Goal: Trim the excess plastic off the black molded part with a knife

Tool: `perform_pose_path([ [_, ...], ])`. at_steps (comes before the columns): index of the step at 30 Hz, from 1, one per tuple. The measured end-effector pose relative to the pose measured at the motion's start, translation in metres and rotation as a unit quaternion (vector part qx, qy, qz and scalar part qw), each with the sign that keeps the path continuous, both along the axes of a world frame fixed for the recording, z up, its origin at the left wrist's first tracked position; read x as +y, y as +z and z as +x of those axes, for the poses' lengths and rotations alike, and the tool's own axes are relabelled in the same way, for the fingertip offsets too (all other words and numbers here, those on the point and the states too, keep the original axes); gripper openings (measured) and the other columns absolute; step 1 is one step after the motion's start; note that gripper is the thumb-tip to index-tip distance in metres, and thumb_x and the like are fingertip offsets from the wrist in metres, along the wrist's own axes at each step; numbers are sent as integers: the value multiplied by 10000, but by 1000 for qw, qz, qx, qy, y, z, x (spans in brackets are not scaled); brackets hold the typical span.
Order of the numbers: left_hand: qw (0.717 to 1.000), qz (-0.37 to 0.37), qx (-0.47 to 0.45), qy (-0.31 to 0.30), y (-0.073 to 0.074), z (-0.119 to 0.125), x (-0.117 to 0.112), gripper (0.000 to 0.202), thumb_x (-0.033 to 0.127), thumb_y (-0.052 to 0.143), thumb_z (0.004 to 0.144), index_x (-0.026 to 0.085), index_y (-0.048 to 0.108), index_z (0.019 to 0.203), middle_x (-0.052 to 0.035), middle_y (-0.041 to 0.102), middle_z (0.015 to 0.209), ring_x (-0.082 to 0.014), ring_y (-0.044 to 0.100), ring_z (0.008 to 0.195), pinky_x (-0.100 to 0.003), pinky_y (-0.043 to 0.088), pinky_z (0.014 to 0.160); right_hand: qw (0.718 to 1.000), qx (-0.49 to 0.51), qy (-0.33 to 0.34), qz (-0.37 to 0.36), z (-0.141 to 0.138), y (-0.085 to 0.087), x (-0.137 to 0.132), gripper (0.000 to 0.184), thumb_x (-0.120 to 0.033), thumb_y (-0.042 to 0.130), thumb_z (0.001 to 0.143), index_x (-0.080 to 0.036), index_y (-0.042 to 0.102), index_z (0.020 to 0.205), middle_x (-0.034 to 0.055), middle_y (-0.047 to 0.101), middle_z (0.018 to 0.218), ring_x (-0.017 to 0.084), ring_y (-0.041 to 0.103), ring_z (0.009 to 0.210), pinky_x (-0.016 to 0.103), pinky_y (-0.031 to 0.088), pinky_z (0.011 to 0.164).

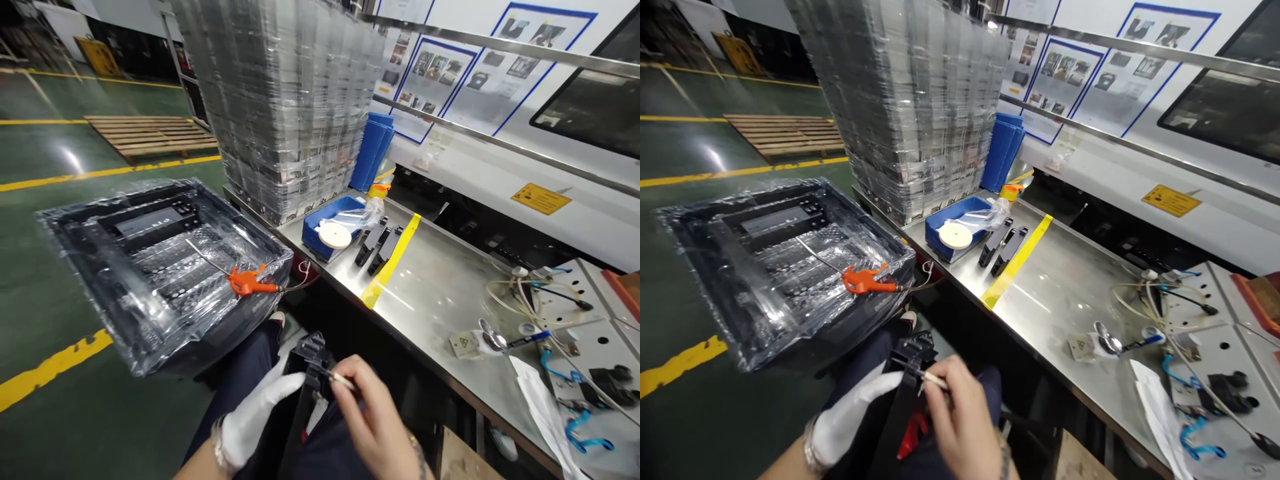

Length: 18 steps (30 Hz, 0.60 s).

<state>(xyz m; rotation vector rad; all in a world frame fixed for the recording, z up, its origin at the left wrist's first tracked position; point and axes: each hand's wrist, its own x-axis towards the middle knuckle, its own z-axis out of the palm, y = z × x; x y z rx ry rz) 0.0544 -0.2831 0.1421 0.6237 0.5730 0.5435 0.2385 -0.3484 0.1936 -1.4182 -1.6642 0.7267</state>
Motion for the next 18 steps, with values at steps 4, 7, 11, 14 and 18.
perform_pose_path([
  [4, 980, 161, 115, -12, 15, 1, 12, 462, 237, 762, 749, 230, 663, 1200, -60, 696, 1232, -272, 584, 1199, -381, 403, 1105, 980, -176, 73, 51, 40, 27, 15, 135, -226, 544, 1004, -216, 675, 1033, 58, 678, 909, 176, 623, 840, 310, 495, 738],
  [7, 981, 155, 104, -52, 13, -1, 14, 474, 240, 755, 745, 232, 657, 1208, -51, 703, 1225, -260, 598, 1186, -365, 414, 1093, 958, -250, 138, 23, 55, 41, 25, 174, -252, 538, 1008, -211, 707, 1018, 57, 691, 872, 183, 634, 809, 319, 499, 712],
  [11, 992, -88, 10, -95, -1, -12, 12, 266, 291, 681, 812, 161, 734, 1039, -52, 765, 910, -181, 693, 855, -268, 504, 865, 956, -198, 203, -75, 61, 59, 23, 176, -276, 553, 1004, -244, 726, 987, 34, 716, 869, 169, 662, 802, 295, 520, 714],
  [14, 956, -255, -103, -106, -9, -14, 10, 536, 422, 571, 856, 5, 704, 1164, -190, 758, 1126, -271, 710, 1029, -362, 487, 1012, 975, -140, 136, -106, 60, 64, 14, 157, -313, 547, 1011, -276, 699, 999, 8, 716, 887, 146, 675, 798, 256, 533, 703],
  [18, 937, -280, -161, -134, -9, -4, 3, 722, 597, 443, 911, -17, 665, 1218, -230, 737, 1162, -320, 700, 1053, -451, 477, 1036, 989, -115, 55, -70, 49, 57, 3, 157, -281, 478, 1034, -269, 629, 994, 4, 690, 883, 130, 664, 766, 232, 546, 686],
])
